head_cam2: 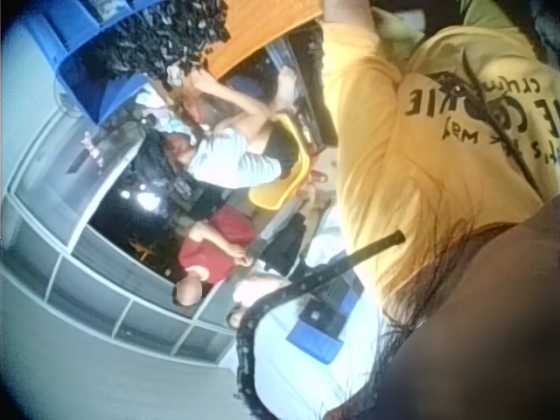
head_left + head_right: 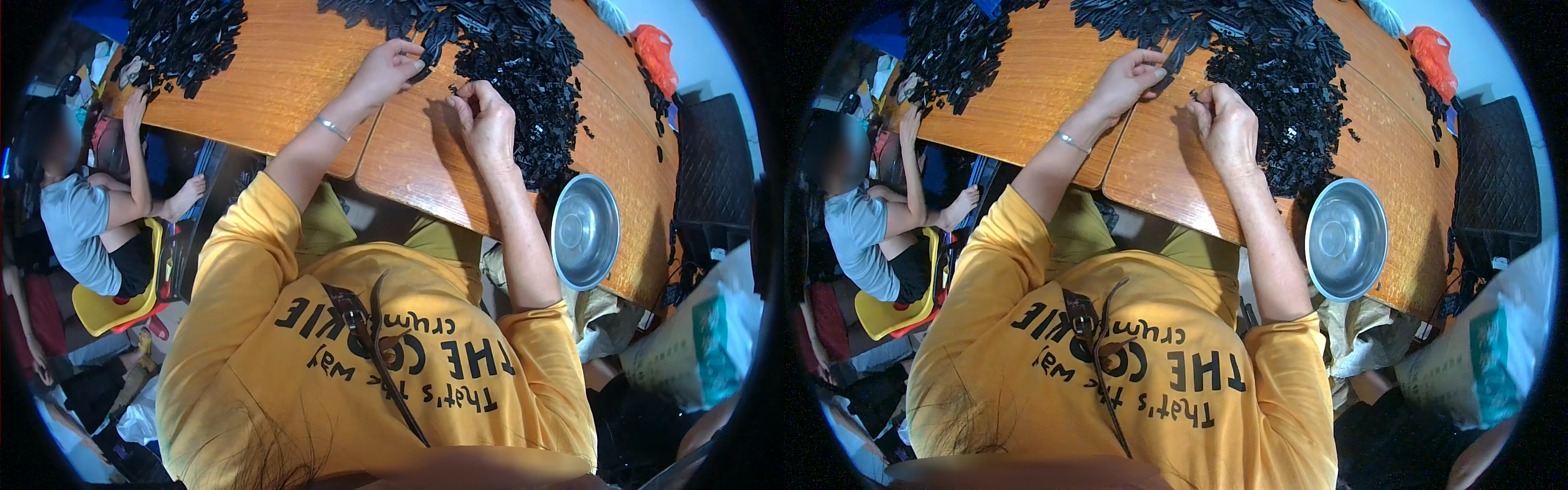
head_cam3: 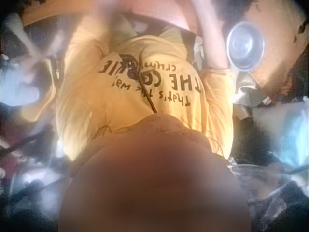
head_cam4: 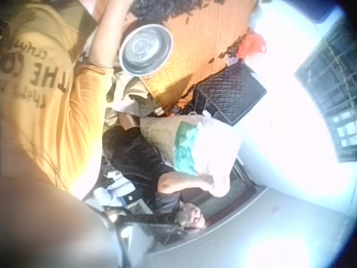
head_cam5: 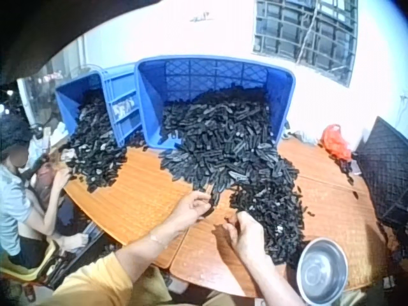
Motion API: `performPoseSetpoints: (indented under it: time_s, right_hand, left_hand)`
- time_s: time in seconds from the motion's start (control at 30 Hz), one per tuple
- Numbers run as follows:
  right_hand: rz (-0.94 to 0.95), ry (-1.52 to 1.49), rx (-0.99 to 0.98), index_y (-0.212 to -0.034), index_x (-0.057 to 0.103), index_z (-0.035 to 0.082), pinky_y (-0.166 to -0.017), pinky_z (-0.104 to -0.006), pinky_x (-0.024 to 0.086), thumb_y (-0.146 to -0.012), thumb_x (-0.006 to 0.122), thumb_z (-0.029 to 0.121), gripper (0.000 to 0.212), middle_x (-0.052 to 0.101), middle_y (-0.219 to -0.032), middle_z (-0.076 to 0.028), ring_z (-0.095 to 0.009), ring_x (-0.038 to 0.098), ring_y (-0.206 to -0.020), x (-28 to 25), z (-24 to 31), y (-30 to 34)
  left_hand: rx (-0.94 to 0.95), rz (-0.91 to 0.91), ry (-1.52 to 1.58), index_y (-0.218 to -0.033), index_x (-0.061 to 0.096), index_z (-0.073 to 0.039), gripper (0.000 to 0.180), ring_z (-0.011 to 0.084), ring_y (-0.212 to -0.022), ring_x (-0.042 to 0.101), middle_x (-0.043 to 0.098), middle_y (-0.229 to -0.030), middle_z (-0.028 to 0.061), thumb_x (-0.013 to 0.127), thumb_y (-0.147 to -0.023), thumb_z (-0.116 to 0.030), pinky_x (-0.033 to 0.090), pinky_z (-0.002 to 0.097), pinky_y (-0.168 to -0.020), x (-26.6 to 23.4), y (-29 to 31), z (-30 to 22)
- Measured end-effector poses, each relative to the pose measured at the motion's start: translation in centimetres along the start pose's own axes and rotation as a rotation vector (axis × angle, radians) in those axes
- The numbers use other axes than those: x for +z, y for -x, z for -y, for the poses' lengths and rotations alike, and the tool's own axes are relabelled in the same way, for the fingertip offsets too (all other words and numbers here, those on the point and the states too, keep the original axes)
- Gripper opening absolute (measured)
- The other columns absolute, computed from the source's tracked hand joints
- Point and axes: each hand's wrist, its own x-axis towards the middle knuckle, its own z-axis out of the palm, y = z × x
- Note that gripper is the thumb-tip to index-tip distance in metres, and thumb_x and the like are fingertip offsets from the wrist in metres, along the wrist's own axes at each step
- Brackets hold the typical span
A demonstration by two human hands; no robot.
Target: The person assembles plastic components by picking up plastic parts from the table, attaching smaller pieces onto base parts by hand, and placing the assembled items down.
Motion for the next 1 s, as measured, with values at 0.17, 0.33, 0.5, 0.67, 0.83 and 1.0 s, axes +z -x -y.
performPoseSetpoints:
  time_s: [0.17,0.33,0.5,0.67,0.83,1.0]
  right_hand:
    - [-0.122,-0.201,-0.012,-0.092,0.068,0.002,-0.064,-0.0346,0.056,-0.087,0.081,0.003,0.014,0.068,-0.085,-0.014,-0.025,0.069,-0.070,0.4,1.6,-0.2]
    - [-0.154,-0.226,-0.112,-0.093,0.069,0.001,-0.063,-0.0318,0.055,-0.086,0.081,0.000,0.014,0.068,-0.088,-0.012,-0.021,0.069,-0.070,-0.2,3.3,-0.6]
    - [-0.211,-0.256,-0.160,-0.092,0.069,0.001,-0.062,-0.0300,0.055,-0.084,0.081,-0.003,0.014,0.068,-0.087,-0.010,-0.018,0.068,-0.070,-0.4,4.1,-0.8]
    - [-0.235,-0.281,-0.109,-0.092,0.069,0.000,-0.062,-0.0295,0.055,-0.083,0.081,-0.004,0.016,0.067,-0.088,-0.010,-0.018,0.067,-0.069,0.0,4.8,-0.8]
    - [-0.181,-0.238,-0.174,-0.093,0.070,0.001,-0.062,-0.0286,0.055,-0.083,0.081,-0.005,0.016,0.067,-0.089,-0.010,-0.019,0.068,-0.072,-0.5,4.6,-0.5]
    - [-0.012,-0.232,-0.174,-0.099,0.069,-0.001,-0.067,-0.0243,0.058,-0.090,0.076,-0.007,0.013,0.068,-0.099,-0.007,-0.012,0.070,-0.080,-1.7,4.4,-0.6]
  left_hand:
    - [-0.176,0.233,0.785,-0.134,0.060,-0.004,0.030,0.0198,-0.097,0.075,0.073,-0.111,0.0099,0.063,-0.106,-0.015,0.061,0.0286,-0.082,-0.5,2.9,-0.7]
    - [-0.136,0.267,0.883,-0.136,0.058,-0.004,0.033,0.0216,-0.100,0.074,0.072,-0.116,0.0105,0.064,-0.106,-0.016,0.061,0.0305,-0.085,-1.0,3.7,-0.9]
    - [-0.095,0.330,0.897,-0.138,0.058,-0.006,0.035,0.0206,-0.109,0.072,0.071,-0.122,0.0076,0.064,-0.106,-0.016,0.060,0.0331,-0.093,-1.2,4.3,-1.5]
    - [-0.034,0.341,0.864,-0.145,0.054,-0.006,0.042,0.0146,-0.112,0.069,0.069,-0.126,0.0056,0.064,-0.106,-0.017,0.059,0.0314,-0.094,-0.8,4.8,-1.6]
    - [-0.095,0.346,0.931,-0.146,0.054,-0.004,0.042,0.0121,-0.103,0.069,0.070,-0.121,0.0050,0.062,-0.107,-0.018,0.059,0.0280,-0.090,-1.5,4.5,-1.2]
    - [-0.096,0.362,0.947,-0.143,0.060,-0.002,0.038,0.0104,-0.095,0.069,0.072,-0.115,0.0046,0.060,-0.108,-0.018,0.059,0.0241,-0.085,-1.7,4.4,-0.9]
